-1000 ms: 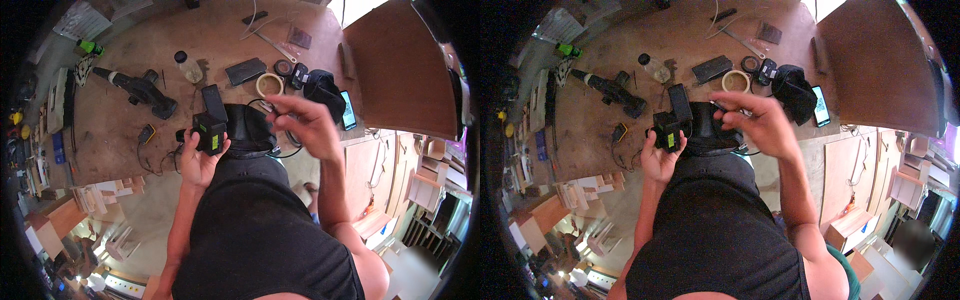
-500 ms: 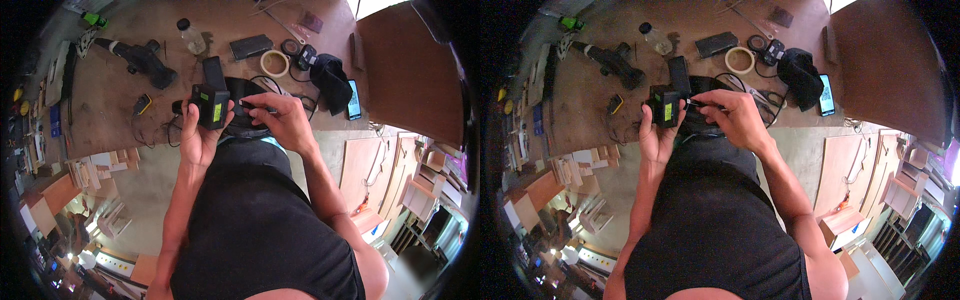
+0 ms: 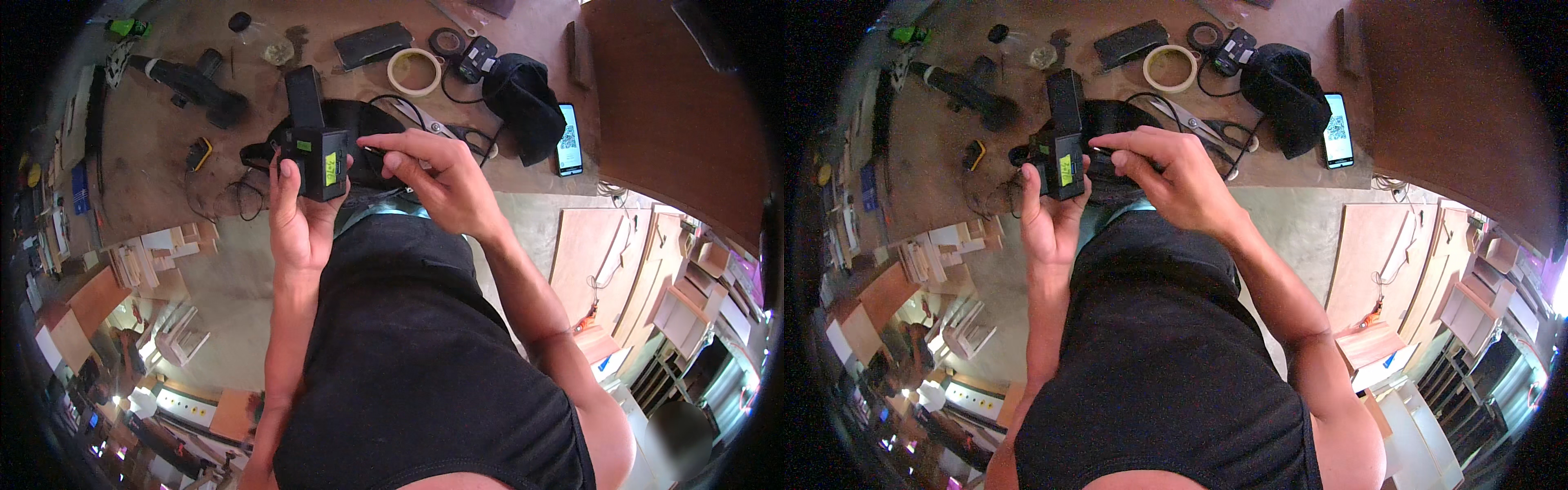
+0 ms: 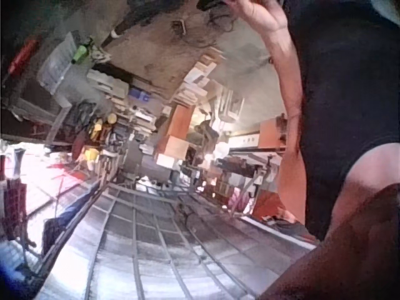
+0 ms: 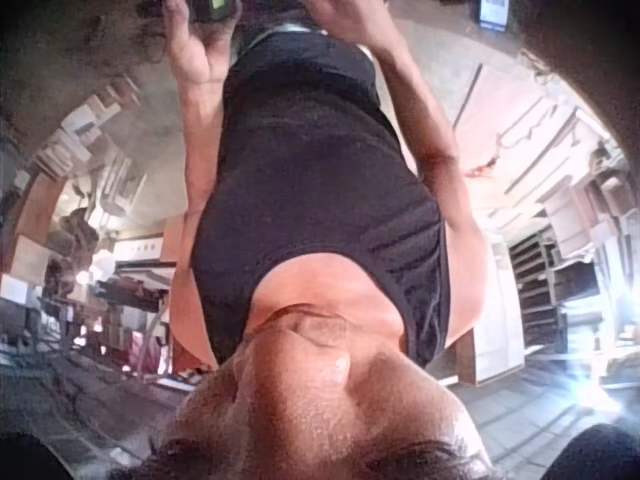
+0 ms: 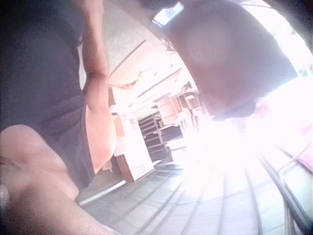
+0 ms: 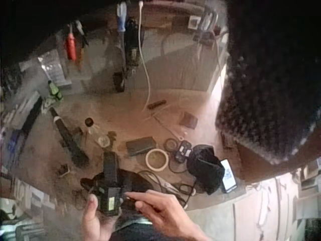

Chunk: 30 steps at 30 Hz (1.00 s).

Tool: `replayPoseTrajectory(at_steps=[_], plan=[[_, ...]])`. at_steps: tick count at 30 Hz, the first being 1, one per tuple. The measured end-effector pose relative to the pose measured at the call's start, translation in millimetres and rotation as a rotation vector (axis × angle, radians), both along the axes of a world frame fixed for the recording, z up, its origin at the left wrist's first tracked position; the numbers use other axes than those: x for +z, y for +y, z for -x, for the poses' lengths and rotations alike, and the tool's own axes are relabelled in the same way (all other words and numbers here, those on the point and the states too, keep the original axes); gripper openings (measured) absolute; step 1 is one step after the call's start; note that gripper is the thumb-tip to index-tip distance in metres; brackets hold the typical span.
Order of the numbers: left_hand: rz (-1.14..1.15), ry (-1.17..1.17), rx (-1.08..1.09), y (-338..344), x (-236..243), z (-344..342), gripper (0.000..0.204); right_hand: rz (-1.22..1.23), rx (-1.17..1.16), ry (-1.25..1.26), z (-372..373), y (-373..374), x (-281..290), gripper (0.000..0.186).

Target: The person manipulates a small black electronic device, repeatedly opening and closing its casing, adjusting internal components, and handling a cable. The person also uses scissors to cut a cable segment.

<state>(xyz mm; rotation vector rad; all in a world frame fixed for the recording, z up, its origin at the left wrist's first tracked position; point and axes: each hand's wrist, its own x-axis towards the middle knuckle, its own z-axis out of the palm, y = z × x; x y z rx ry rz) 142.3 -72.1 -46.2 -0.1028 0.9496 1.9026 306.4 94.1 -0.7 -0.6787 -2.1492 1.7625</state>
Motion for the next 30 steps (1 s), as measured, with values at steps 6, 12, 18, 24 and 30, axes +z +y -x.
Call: replayPoseTrajectory(at_steps=[6, 12, 18, 24, 30], plan=[[0.061, 0.046, 0.003, -3, 2, -14, 0.048, 0.432, 0.084, 0.182, -17, 6, -11, 0.020], [0.044, 0.032, -0.051, -6, 7, -17, 0.049, 0.507, 0.117, 0.325, -20, 3, -20, 0.015], [0.051, -0.125, -0.057, -10, 11, -8, 0.049, 0.223, 0.052, 0.208, -12, 0, -15, 0.023], [-0.090, -0.438, -0.044, -8, -10, 14, 0.056, -0.146, -0.129, 0.124, 2, -18, -5, 0.029], [0.007, -0.393, -0.038, 9, -10, 28, 0.046, -0.398, -0.274, 0.184, 14, -18, 8, 0.022]])
